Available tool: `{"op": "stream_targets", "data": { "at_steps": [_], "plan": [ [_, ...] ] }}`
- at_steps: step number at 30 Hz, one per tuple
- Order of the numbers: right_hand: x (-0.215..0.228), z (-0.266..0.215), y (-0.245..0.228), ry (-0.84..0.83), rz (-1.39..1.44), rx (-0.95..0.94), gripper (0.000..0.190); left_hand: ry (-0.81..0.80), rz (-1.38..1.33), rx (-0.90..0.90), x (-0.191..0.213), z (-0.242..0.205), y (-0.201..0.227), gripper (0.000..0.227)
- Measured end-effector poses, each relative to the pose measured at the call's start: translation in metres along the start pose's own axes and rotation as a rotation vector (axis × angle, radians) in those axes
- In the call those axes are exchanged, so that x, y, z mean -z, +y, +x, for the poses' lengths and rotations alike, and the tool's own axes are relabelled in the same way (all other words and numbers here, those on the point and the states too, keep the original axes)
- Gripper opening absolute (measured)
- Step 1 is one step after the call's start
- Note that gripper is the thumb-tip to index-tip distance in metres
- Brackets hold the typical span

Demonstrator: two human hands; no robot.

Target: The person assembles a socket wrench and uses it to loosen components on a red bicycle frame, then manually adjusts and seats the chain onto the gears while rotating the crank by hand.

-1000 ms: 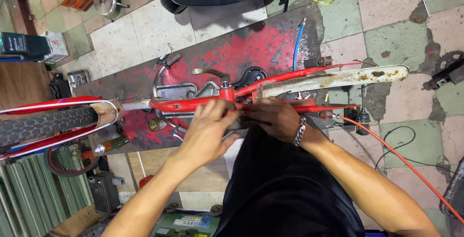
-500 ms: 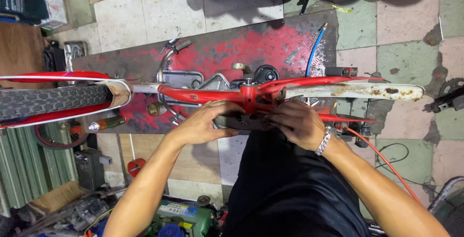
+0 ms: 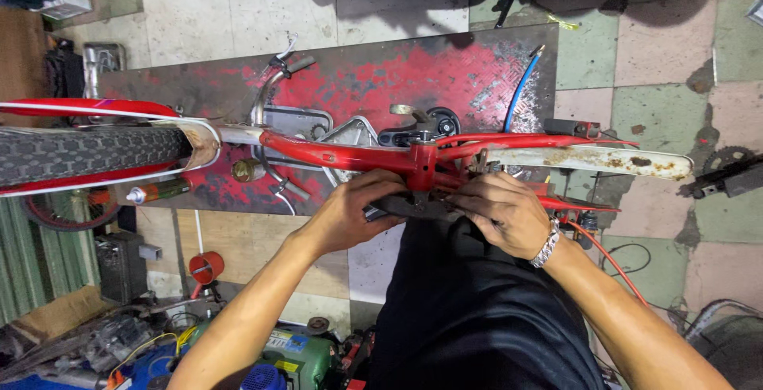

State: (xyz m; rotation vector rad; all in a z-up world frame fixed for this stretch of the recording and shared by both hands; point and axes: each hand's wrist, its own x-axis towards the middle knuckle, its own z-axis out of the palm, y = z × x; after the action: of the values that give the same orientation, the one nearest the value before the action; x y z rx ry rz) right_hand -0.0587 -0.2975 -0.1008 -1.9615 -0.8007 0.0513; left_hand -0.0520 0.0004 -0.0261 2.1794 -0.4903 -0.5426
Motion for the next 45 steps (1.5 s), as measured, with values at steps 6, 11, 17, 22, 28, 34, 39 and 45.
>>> {"op": "stream_targets", "data": {
  "at_steps": [6,11,17,22,28,34,39,45],
  "plan": [
    [-0.001,-0.002,0.004,-0.081,-0.116,-0.056,0.034,0.019,-0.027,0.0,-0.002,-0.001,0.0,0.041],
    [-0.002,-0.008,0.008,-0.116,-0.096,-0.102,0.035,0.026,-0.019,0.022,-0.003,-0.001,0.002,0.043],
    [-0.003,-0.004,0.002,-0.082,-0.104,-0.056,0.034,0.021,0.016,0.053,0.0,0.001,0.006,0.046],
    [-0.012,0.004,-0.003,-0.022,-0.027,0.037,0.033,0.055,0.061,0.032,0.001,-0.001,0.012,0.05],
    [-0.008,0.007,-0.007,-0.012,0.087,-0.131,0.023,0.07,0.053,-0.054,-0.007,-0.005,0.012,0.045],
    [-0.006,0.011,-0.001,-0.014,0.058,0.032,0.021,0.147,-0.046,0.011,-0.018,-0.005,0.012,0.043],
    [-0.006,0.014,0.004,-0.069,0.164,-0.009,0.021,0.188,-0.039,0.001,-0.022,-0.003,0.015,0.044],
    [-0.006,0.014,-0.001,-0.062,0.097,0.023,0.03,0.218,-0.05,-0.006,-0.024,-0.002,0.014,0.045]
  ]
}}
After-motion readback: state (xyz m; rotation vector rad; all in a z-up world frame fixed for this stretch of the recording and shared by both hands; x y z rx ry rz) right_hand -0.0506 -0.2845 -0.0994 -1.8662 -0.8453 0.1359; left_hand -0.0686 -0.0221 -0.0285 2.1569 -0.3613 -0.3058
